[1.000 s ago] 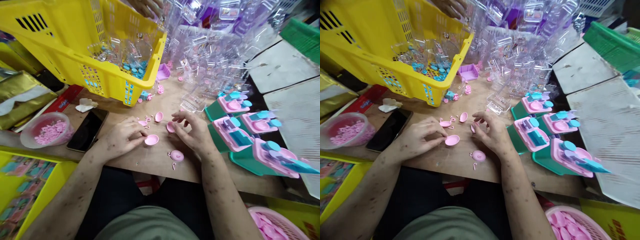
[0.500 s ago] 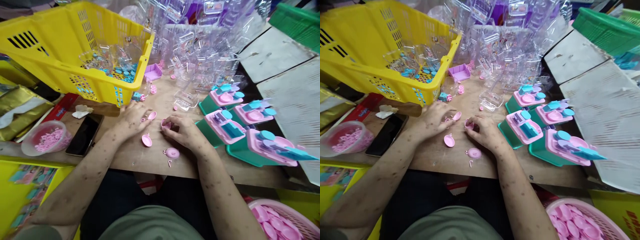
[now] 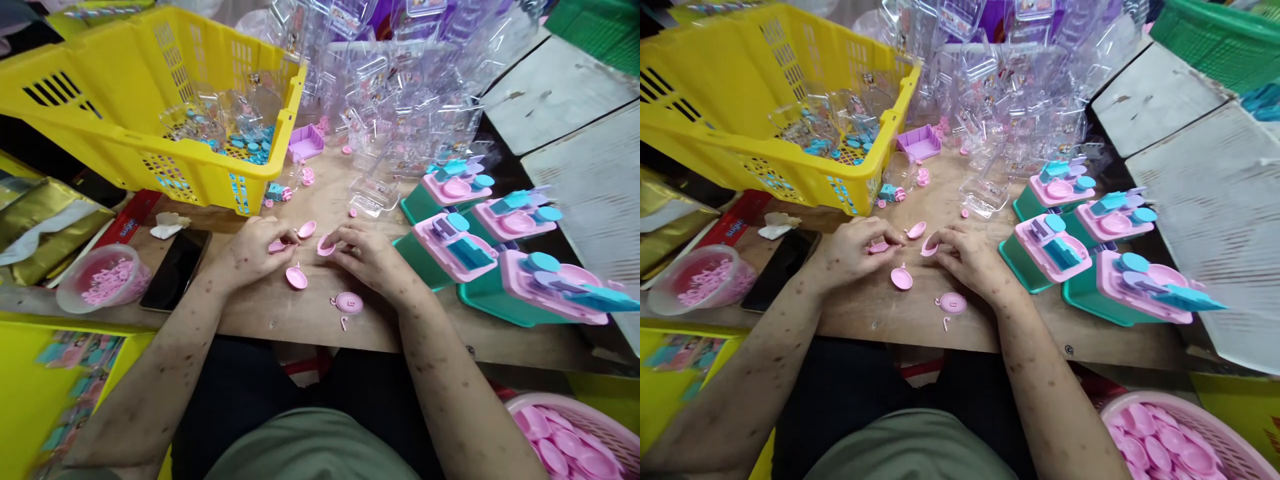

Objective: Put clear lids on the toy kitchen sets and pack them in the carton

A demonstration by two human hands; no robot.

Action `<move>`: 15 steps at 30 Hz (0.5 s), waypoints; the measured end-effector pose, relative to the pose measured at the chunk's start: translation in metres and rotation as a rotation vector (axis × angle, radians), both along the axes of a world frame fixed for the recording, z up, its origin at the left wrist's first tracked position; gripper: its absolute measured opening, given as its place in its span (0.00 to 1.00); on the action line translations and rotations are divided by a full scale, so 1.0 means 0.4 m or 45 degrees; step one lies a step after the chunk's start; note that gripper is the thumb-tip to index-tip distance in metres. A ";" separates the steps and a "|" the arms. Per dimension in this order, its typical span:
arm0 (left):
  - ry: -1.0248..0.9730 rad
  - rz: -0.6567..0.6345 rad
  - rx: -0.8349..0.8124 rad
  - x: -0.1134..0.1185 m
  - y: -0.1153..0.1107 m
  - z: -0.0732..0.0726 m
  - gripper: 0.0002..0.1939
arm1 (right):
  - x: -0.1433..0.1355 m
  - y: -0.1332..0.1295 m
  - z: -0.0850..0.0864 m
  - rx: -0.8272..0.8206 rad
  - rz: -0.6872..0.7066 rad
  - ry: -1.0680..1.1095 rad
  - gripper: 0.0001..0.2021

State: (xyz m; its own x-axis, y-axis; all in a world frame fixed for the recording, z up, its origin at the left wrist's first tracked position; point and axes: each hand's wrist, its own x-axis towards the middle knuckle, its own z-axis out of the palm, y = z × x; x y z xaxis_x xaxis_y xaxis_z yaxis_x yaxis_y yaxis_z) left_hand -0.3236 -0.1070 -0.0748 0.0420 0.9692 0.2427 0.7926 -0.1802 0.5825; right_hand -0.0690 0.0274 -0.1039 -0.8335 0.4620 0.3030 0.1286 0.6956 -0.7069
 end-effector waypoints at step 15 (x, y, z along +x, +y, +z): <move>-1.104 0.095 -0.047 0.031 -0.013 -0.016 0.20 | -0.019 -0.019 0.021 0.138 0.150 0.303 0.03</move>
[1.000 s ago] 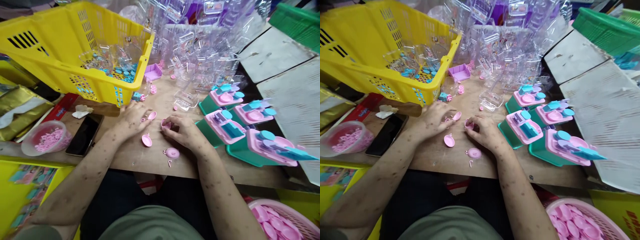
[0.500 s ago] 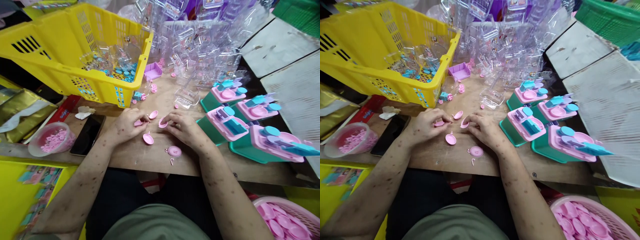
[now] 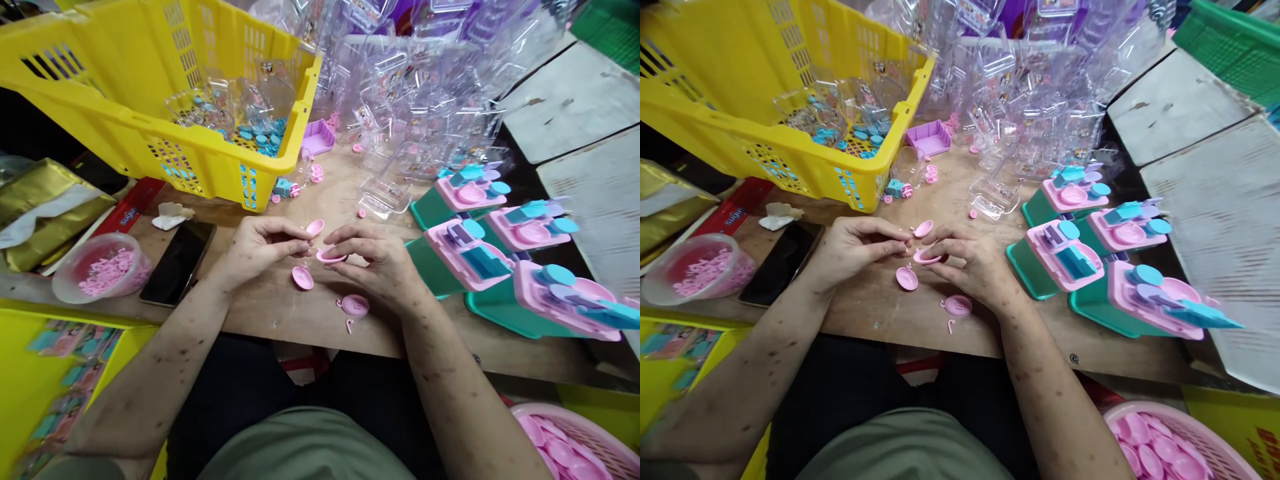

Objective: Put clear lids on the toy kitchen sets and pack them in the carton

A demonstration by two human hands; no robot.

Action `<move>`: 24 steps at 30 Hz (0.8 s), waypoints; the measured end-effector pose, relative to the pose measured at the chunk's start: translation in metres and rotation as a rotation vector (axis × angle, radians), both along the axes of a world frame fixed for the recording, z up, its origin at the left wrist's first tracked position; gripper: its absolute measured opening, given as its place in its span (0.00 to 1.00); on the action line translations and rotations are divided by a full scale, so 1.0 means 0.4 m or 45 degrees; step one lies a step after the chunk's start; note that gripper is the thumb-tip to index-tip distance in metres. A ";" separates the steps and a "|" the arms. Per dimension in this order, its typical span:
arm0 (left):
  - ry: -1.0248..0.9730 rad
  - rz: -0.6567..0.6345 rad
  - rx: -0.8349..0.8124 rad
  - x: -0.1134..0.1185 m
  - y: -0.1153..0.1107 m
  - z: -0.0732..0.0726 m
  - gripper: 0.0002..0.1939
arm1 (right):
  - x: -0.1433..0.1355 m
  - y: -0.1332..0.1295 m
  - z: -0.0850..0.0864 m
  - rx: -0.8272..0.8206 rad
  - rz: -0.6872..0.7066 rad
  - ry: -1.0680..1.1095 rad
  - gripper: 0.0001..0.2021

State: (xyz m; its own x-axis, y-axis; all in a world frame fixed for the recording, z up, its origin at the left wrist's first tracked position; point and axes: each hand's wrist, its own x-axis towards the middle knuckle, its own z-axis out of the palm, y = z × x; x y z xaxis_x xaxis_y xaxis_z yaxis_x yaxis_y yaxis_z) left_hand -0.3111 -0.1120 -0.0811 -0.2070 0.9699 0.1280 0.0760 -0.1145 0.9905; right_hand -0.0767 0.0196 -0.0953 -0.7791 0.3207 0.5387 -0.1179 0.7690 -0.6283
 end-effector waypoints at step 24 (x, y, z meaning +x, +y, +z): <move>0.148 -0.076 0.087 0.013 -0.001 -0.034 0.11 | 0.003 0.004 -0.004 0.069 0.160 -0.076 0.03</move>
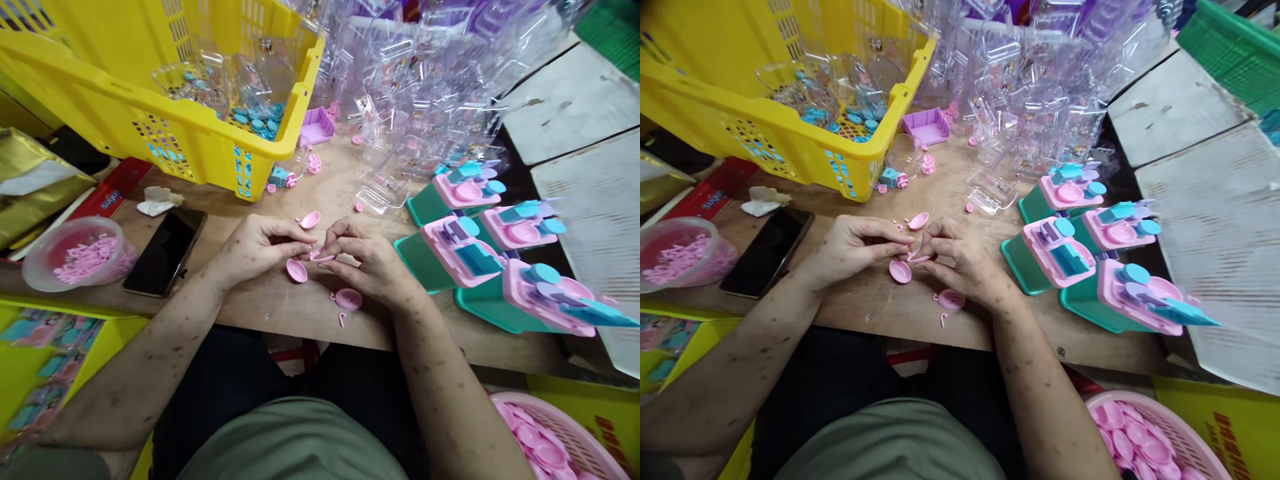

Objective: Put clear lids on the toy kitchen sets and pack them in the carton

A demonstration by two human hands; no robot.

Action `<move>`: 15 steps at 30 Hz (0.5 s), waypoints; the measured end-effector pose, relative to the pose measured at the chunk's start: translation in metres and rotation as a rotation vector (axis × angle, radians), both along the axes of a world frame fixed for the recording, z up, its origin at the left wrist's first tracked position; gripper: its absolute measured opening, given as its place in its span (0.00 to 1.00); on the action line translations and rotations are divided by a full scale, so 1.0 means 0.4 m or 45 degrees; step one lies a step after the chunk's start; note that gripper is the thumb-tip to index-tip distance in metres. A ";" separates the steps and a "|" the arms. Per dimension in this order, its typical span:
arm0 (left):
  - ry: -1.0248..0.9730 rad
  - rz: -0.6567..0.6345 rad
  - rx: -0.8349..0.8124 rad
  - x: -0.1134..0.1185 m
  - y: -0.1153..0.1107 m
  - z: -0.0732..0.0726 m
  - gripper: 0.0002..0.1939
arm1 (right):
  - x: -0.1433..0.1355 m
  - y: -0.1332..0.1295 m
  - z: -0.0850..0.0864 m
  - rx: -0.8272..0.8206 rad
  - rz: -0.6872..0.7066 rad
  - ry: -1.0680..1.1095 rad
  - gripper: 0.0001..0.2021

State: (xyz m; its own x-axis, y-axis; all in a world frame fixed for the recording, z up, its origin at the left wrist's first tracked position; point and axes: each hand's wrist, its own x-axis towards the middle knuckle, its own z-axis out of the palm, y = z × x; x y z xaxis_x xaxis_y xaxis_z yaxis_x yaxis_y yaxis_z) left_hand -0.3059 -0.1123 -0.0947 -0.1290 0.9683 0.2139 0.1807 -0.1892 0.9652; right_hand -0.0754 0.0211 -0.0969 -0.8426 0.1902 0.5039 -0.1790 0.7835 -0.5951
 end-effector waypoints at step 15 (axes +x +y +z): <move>0.444 0.254 0.106 -0.052 -0.014 0.026 0.10 | 0.005 0.008 0.010 -0.184 -0.345 0.191 0.10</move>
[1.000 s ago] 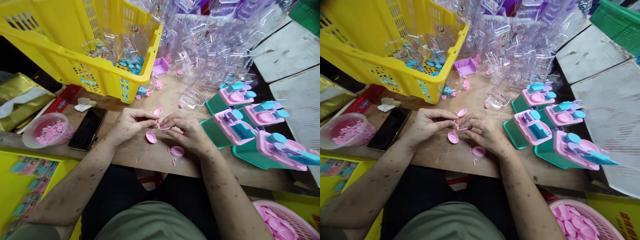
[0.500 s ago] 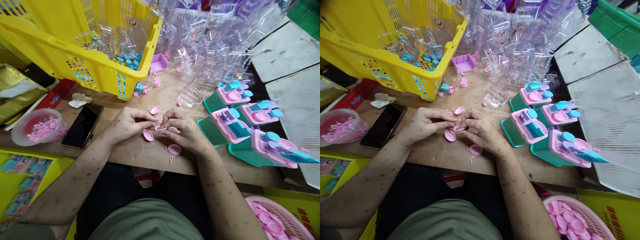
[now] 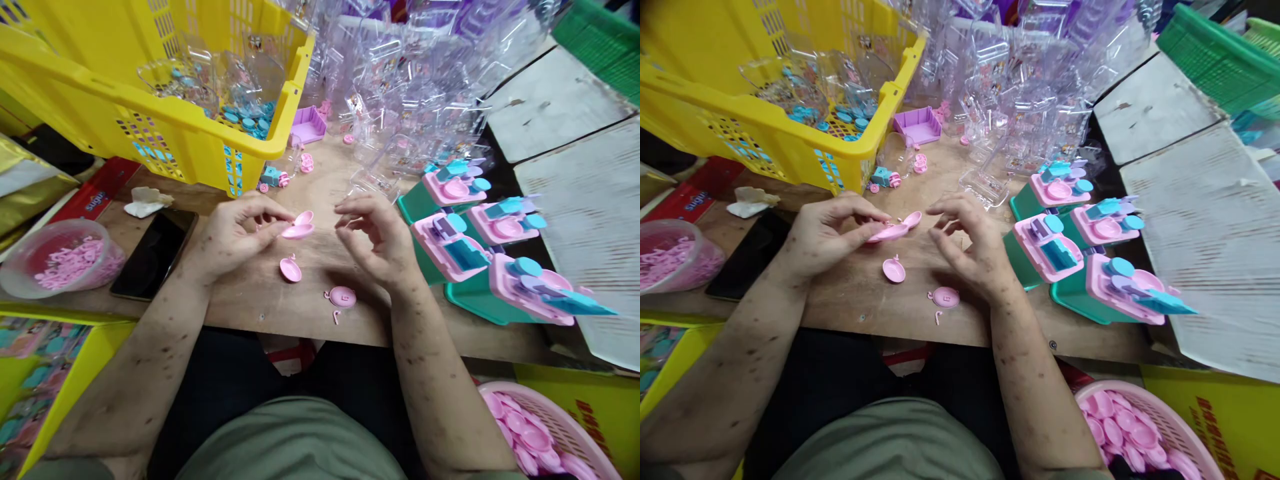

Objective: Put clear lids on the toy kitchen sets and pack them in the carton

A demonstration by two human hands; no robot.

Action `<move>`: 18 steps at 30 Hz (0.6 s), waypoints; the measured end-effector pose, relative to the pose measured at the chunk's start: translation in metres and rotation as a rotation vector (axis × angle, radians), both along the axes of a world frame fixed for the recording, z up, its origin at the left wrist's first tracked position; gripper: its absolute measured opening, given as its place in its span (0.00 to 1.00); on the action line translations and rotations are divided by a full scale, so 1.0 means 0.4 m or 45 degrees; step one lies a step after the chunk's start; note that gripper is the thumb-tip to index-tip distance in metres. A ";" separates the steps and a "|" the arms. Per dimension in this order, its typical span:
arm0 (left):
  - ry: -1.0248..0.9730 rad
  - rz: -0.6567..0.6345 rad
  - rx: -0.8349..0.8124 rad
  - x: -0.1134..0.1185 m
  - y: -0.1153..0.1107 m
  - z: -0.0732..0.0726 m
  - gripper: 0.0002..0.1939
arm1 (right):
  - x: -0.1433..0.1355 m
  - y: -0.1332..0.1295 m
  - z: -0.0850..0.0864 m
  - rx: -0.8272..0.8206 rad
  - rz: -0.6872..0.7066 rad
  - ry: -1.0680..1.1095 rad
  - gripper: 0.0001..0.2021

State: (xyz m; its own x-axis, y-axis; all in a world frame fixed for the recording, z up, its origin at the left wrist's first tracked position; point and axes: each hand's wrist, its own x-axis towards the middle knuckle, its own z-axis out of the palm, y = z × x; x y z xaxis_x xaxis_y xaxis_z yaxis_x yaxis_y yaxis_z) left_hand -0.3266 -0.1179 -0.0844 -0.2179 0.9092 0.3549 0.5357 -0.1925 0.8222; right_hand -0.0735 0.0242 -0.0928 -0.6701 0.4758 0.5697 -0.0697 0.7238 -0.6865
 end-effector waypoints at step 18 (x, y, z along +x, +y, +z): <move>0.991 -0.017 -0.535 -0.026 0.085 0.078 0.11 | -0.056 0.014 -0.062 0.237 -0.113 -0.414 0.09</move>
